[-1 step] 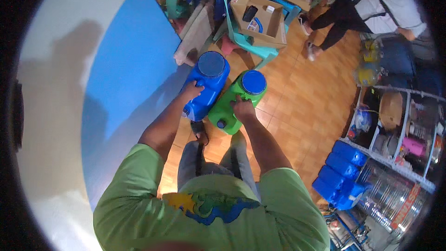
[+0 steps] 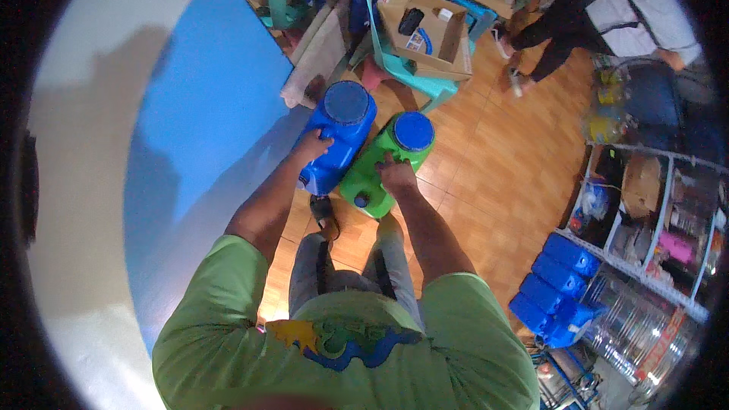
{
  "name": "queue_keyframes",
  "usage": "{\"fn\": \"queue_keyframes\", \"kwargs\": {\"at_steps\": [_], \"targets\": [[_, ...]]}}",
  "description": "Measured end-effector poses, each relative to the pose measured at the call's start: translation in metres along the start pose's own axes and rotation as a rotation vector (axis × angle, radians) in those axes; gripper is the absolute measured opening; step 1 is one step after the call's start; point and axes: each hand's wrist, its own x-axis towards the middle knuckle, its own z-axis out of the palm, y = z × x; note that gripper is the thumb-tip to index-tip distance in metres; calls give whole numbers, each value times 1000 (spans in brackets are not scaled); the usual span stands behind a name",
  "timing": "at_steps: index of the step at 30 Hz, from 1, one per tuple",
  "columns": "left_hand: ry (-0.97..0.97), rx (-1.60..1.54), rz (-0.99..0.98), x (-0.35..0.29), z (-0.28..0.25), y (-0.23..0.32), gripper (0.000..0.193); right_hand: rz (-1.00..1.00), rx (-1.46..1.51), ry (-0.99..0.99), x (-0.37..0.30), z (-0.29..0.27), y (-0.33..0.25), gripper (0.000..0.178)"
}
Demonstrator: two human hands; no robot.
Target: The person repeatedly picks up blue, green, and yellow plastic jerrycans and water bottles from the floor and a counter, then places them in different locations within the room. The person carries containers one or two at a time and stacks them near the wall and on the floor.
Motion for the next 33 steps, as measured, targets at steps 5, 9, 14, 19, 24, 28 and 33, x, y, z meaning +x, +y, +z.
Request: {"fn": "queue_keyframes", "kwargs": {"at_steps": [5,9,14,19,24,28,33], "targets": [[-50,-58,-123,83,5,-3,67,-83,37,84,93,61,50,39],[268,57,66,99,18,-11,71,-31,51,53,124,86,67,42],[210,233,93,68,35,-23,77,-151,199,105,120,81,70,54],[234,195,-15,-50,56,-25,68,-39,235,2,69,63,75,55],[-29,105,-407,-213,61,-36,71,-110,293,-437,-4,67,105,53],[94,-134,-565,-357,63,-62,69,-164,130,-530,-53,92,133,47],[538,-170,-507,-516,102,-126,67,-347,-158,-452,-63,92,101,69]]}}
